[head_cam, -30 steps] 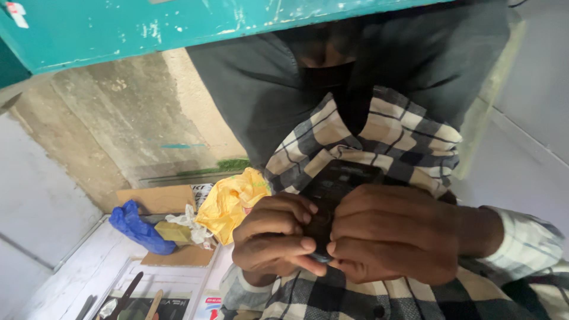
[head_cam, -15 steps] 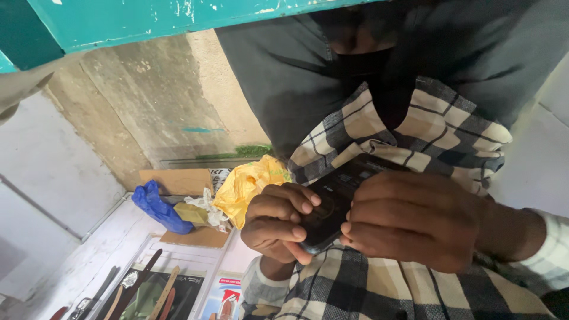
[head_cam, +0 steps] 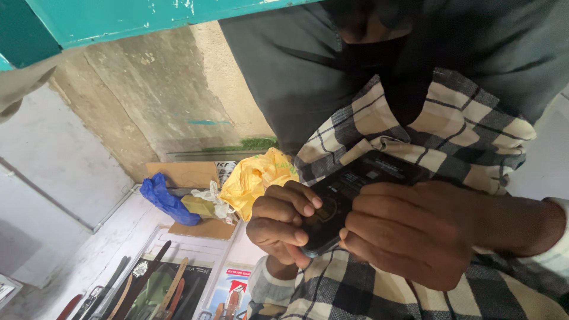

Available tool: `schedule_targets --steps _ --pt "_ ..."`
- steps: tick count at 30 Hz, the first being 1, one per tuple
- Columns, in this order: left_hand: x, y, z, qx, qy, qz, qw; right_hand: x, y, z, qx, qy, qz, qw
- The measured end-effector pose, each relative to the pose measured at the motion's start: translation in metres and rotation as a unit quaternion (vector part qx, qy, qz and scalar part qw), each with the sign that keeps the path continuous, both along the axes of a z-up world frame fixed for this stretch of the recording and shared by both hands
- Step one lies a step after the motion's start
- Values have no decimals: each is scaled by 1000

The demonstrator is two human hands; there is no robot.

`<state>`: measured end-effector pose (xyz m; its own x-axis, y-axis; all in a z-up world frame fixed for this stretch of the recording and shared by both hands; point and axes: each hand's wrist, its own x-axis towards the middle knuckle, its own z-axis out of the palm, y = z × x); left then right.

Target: The person assembles internal components into a mobile phone chassis by hand, handling small electronic parts and placing them into the frame while sitting at a repair bench.

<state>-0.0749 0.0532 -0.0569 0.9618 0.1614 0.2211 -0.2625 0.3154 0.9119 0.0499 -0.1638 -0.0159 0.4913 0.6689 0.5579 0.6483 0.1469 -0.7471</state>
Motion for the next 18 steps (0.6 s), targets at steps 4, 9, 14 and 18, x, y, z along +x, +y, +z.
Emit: schedule_targets --steps 4,9,14,18 --pt "3 1 0 -2 22 8 1000 1 0 -2 2 52 2 999" --pt "13 -12 10 7 77 68 995 3 -9 -3 -33 163 -18 986" --pt "32 -8 34 103 112 45 987 -8 -7 -18 -55 173 -94 979" --pt "57 -4 63 243 238 93 936 -10 -7 -24 -134 223 -148 954"
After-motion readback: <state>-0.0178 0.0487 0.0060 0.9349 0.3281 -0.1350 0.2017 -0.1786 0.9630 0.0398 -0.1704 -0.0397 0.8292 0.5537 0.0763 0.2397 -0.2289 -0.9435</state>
